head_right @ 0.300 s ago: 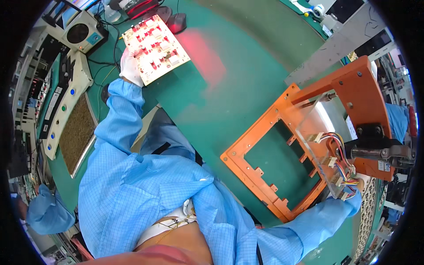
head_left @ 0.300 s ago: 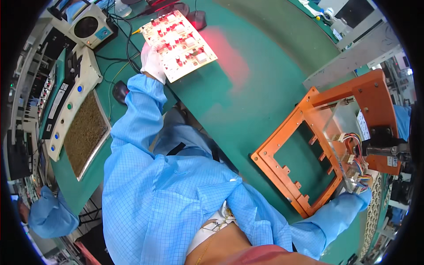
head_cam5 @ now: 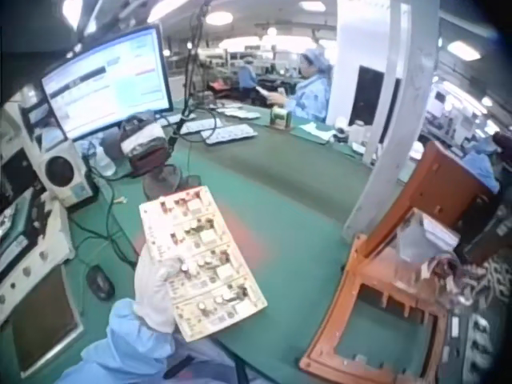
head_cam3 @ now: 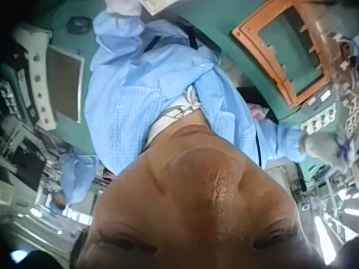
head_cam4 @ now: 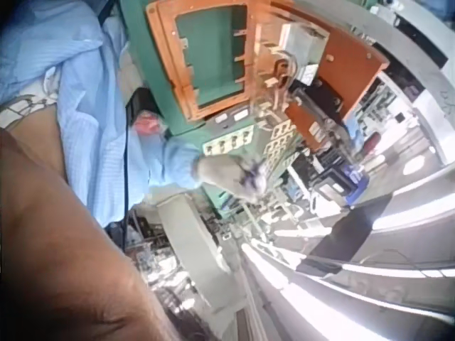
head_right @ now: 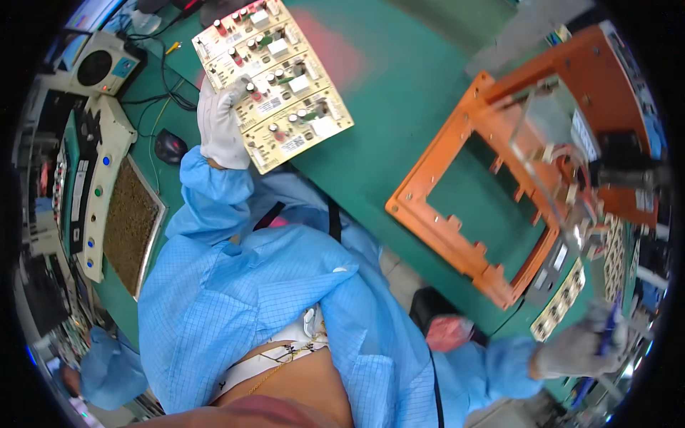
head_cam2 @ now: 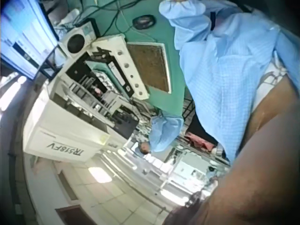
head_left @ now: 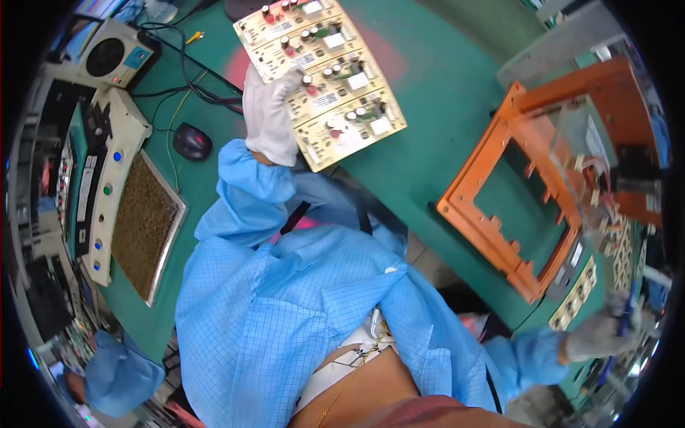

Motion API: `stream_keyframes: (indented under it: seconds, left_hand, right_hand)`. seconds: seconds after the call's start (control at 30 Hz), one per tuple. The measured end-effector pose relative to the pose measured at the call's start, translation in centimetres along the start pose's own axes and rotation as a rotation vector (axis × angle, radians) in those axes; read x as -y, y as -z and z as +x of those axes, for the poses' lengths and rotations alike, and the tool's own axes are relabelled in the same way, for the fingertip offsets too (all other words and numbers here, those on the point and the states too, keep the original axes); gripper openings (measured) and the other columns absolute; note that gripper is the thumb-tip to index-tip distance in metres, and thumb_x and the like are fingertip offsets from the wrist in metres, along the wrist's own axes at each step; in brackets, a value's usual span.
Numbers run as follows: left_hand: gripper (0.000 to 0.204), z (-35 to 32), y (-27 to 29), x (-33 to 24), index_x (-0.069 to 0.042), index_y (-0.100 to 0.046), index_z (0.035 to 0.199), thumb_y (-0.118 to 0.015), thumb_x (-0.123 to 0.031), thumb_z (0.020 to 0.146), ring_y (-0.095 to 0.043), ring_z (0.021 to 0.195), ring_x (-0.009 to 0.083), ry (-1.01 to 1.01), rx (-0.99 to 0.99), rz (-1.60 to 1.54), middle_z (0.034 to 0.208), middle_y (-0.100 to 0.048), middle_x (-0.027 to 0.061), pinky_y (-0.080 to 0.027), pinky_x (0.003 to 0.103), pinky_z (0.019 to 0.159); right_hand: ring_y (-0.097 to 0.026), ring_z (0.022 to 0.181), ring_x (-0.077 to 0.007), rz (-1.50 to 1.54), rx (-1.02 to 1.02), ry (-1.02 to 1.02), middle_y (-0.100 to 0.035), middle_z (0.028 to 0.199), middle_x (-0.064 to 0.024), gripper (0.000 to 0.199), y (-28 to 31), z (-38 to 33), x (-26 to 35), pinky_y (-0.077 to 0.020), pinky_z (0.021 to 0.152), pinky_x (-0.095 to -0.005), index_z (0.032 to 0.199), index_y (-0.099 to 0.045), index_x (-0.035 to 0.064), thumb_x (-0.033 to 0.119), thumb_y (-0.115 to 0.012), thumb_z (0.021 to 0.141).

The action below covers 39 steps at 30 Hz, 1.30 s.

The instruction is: Testing printed circuit boards (PCBs) using a specialized automated testing fixture, marking them with a pen, and sorting them.

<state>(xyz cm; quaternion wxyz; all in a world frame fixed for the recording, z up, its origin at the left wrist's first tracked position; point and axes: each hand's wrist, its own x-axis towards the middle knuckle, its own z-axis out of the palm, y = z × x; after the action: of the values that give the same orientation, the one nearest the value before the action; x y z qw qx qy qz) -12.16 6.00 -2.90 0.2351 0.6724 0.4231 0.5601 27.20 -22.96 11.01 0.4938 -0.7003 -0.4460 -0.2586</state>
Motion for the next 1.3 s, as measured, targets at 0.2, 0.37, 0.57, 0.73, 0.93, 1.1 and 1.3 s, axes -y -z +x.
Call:
stream_keyframes:
  seconds: [0.2, 0.37, 0.57, 0.73, 0.93, 1.1, 1.3]
  left_hand:
    - [0.010, -2.2, -0.9, -2.6, -0.004, -0.059, 0.078, -0.051, -0.008, 0.077, -0.051, 0.098, 0.0341, -0.463, 0.054, 0.290, 0.100, -0.060, 0.0160, -0.044, 0.040, 0.079]
    - [0.010, -2.9, 0.3, -3.5, -0.005, -0.057, 0.074, -0.050, -0.009, 0.079, -0.050, 0.099, 0.0337, -0.429, 0.064, 0.141, 0.101, -0.060, 0.0131, -0.042, 0.041, 0.081]
    - [0.010, -3.1, 2.2, -3.4, -0.005, -0.057, 0.071, -0.053, -0.014, 0.075, -0.051, 0.099, 0.0314, -0.429, -0.003, 0.205, 0.095, -0.062, 0.0106, -0.043, 0.041, 0.080]
    - [0.030, -2.9, 2.6, -2.4, 0.003, -0.045, 0.112, -0.047, 0.000, 0.083, -0.059, 0.080, 0.0184, -0.554, 0.023, 0.310, 0.091, -0.060, 0.0132, -0.051, 0.027, 0.065]
    - [0.044, -4.2, 1.7, -6.3, 0.005, -0.031, 0.124, -0.045, 0.007, 0.083, -0.058, 0.072, 0.0124, 0.152, 0.072, -0.593, 0.094, -0.059, 0.0130, -0.049, 0.021, 0.060]
    - [0.042, -3.5, 1.7, -5.9, 0.002, -0.034, 0.123, -0.046, 0.005, 0.083, -0.058, 0.074, 0.0116, 0.053, 0.067, -0.541, 0.093, -0.059, 0.0114, -0.048, 0.021, 0.060]
    - [0.029, -2.5, 1.5, -4.3, 0.004, -0.041, 0.113, -0.049, -0.003, 0.086, -0.058, 0.078, 0.0132, -0.372, 0.018, -0.075, 0.094, -0.059, 0.0110, -0.049, 0.024, 0.062]
  right_hand:
    - [-0.052, 0.044, -0.0193, 0.816, 0.638, 0.044, -0.057, 0.056, -0.0123, 0.029, -13.5, -12.3, 14.5, -0.0385, 0.039, -0.0291, 0.067, -0.060, -0.0003, 0.023, -0.055, 0.085]
    - [-0.053, 0.052, -0.0168, 0.708, 0.453, 0.234, -0.059, 0.063, -0.0043, 0.012, -19.6, -15.1, 19.0, -0.0434, 0.048, -0.0266, 0.071, -0.062, 0.0071, -0.004, -0.064, 0.068]
    - [-0.056, 0.056, -0.0191, 0.577, 0.561, 0.263, -0.058, 0.067, -0.0061, 0.013, -19.8, -16.0, 20.4, -0.0506, 0.056, -0.0307, 0.071, -0.062, 0.0063, -0.004, -0.065, 0.065]
    - [-0.055, 0.050, -0.0163, 0.873, 0.322, -0.127, -0.050, 0.062, -0.0048, 0.011, -19.7, -15.3, 20.9, -0.0472, 0.051, -0.0261, 0.069, -0.057, 0.0036, -0.007, -0.057, 0.069]
    - [-0.049, 0.045, -0.0057, 0.841, 0.343, -0.006, -0.047, 0.060, -0.0008, 0.014, -21.2, -11.7, 23.3, -0.0389, 0.041, -0.0202, 0.074, -0.057, 0.0006, -0.012, -0.051, 0.075]
    - [-0.049, 0.048, -0.0081, 0.714, 0.363, 0.260, -0.047, 0.064, -0.0024, 0.015, -20.7, -12.4, 20.9, -0.0358, 0.039, -0.0218, 0.072, -0.057, 0.0008, -0.012, -0.049, 0.074]
    - [-0.057, 0.056, -0.0182, 0.466, 0.397, 0.445, -0.057, 0.066, -0.0057, 0.011, -19.7, -14.5, 20.2, -0.0493, 0.056, -0.0284, 0.067, -0.059, 0.0050, -0.002, -0.057, 0.074]
